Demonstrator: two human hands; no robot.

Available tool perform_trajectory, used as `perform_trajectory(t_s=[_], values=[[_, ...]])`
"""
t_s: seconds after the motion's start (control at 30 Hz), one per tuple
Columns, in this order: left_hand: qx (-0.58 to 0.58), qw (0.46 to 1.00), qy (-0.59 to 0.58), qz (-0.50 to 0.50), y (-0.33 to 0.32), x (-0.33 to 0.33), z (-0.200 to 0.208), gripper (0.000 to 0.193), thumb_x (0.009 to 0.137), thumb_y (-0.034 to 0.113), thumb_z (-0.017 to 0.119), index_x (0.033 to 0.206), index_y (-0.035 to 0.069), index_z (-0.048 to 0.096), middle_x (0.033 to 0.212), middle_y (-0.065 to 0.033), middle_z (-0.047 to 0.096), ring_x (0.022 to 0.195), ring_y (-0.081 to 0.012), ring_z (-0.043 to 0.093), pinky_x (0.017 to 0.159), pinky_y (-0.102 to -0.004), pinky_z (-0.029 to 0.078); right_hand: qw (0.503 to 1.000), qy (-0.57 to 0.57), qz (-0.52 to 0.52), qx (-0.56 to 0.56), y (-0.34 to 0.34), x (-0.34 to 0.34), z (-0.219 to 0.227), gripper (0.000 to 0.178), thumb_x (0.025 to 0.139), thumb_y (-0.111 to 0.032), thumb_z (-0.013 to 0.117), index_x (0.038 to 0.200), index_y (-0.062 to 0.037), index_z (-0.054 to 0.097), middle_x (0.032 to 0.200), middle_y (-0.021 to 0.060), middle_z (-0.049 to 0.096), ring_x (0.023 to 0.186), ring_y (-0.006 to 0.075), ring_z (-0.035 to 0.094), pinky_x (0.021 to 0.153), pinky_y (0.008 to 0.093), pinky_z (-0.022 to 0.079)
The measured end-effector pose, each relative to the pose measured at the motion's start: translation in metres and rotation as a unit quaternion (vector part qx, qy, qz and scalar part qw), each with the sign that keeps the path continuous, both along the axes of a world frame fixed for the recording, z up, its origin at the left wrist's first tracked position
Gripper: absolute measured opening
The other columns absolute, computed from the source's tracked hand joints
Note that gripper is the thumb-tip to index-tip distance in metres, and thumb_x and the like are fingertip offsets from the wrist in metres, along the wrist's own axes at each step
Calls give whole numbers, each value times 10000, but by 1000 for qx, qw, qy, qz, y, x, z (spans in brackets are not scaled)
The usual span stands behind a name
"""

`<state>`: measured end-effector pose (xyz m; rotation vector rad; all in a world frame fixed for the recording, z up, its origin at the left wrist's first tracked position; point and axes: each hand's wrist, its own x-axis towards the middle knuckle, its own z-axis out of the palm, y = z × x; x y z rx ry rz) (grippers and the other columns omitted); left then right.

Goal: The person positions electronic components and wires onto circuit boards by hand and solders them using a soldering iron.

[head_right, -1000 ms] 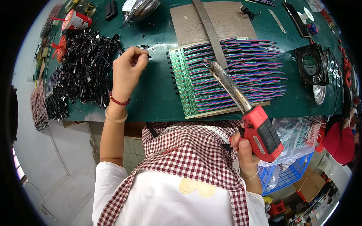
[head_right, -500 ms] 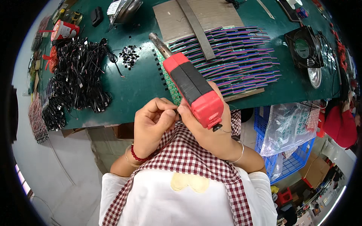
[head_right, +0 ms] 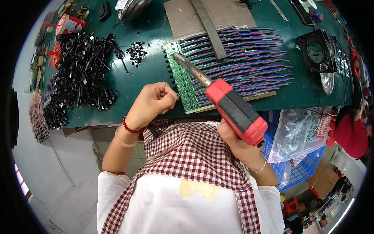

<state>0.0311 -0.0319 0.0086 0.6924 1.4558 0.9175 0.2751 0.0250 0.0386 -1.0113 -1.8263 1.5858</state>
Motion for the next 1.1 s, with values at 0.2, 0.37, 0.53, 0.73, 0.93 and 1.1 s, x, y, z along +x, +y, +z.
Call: perform_trajectory(t_s=[0.2,0.37,0.53,0.73,0.93,1.1], values=[[-27,998,30,-45,12,-9,-1,140,856,105,583,762,9,544,635,4,553,529,-31,452,468,-188,356,996,-35,-39,-69,-19,67,-26,199,836,-132,656,999,-29,609,899,71,613,798,185,592,688,291,460],[-43,993,8,-109,20,-19,-3,155,852,99,597,734,16,542,618,13,537,515,-31,442,457,-187,343,992,-119,1,-31,-25,80,-32,161,772,-195,684,842,-61,630,808,76,601,692,228,584,589,318,441],[-50,990,-17,-130,26,-24,-3,152,845,96,614,736,17,545,619,10,534,514,-32,440,454,-188,340,993,-116,10,32,-25,69,-29,175,770,-235,683,807,-73,627,770,61,592,646,202,583,548,302,436],[-53,988,-23,-140,27,-26,-5,157,841,104,630,739,16,548,631,5,542,512,-37,441,455,-189,343,995,-96,-2,29,-24,59,-24,211,780,-275,687,808,-74,629,765,53,588,610,184,577,532,294,433],[-59,988,-12,-140,27,-24,-7,158,841,107,631,740,20,548,630,10,537,514,-35,442,457,-188,345,994,-102,7,42,-23,56,-23,213,784,-278,690,799,-76,626,741,39,580,598,177,572,521,285,426],[-60,988,-10,-139,27,-25,-7,160,843,109,630,735,26,547,630,12,536,513,-34,443,457,-187,343,983,-106,38,148,-26,63,-32,193,779,-256,693,792,-76,623,718,31,574,581,173,559,506,274,411]])
